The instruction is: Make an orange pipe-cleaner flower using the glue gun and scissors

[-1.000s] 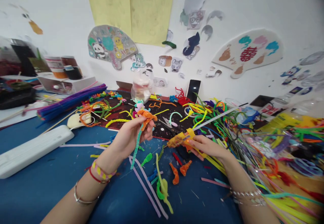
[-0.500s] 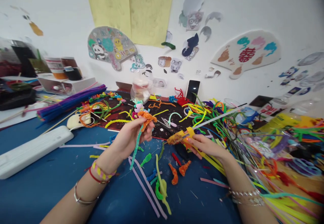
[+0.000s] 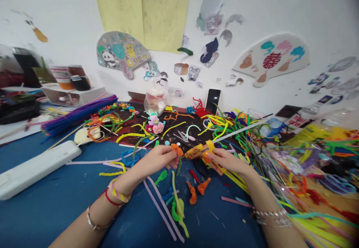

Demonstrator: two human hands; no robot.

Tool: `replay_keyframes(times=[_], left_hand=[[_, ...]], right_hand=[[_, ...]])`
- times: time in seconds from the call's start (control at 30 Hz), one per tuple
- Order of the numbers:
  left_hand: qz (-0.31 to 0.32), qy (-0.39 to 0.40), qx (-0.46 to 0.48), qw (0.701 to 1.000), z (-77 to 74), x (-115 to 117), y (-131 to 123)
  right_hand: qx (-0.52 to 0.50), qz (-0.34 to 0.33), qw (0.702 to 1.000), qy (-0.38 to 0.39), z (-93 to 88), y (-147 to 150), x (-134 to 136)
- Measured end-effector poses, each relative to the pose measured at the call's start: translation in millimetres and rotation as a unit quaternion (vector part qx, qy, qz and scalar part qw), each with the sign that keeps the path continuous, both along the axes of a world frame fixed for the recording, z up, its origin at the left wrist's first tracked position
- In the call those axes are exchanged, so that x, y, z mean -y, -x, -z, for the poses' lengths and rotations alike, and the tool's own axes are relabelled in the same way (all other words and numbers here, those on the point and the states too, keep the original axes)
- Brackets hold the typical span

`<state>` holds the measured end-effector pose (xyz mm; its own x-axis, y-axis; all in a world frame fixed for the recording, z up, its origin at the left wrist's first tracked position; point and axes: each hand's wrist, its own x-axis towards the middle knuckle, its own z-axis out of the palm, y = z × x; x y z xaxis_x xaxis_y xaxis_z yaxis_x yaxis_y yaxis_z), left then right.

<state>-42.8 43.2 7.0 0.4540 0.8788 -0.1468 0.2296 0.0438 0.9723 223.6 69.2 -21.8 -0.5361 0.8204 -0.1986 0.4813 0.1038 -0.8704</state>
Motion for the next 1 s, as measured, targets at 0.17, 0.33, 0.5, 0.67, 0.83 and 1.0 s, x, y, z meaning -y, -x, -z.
replay_keyframes(times=[0.17, 0.33, 0.5, 0.67, 0.83, 1.0], left_hand=[[0.025, 0.006, -0.047, 0.999, 13.6, 0, -9], [0.042, -0.010, -0.068, 0.997, 18.7, -1, -12], [0.047, -0.019, -0.071, 0.996, 26.9, -5, -12], [0.050, -0.008, -0.082, 0.995, 35.0, -7, -13], [0.061, -0.027, -0.064, 0.996, 26.3, -4, -15], [0.100, -0.084, -0.083, 0.988, 14.3, 4, -19]], right_hand=[[0.002, 0.003, 1.000, 0.001, 1.1, -1, -1], [-0.001, -0.003, 1.000, -0.003, 2.9, -1, -3], [-0.001, 0.000, 1.000, -0.001, 2.4, -2, -3], [-0.001, 0.004, 1.000, -0.005, 4.5, -2, -4], [-0.004, 0.002, 1.000, -0.004, 6.9, -3, -5], [-0.004, 0.000, 1.000, -0.003, 6.0, -3, -5]])
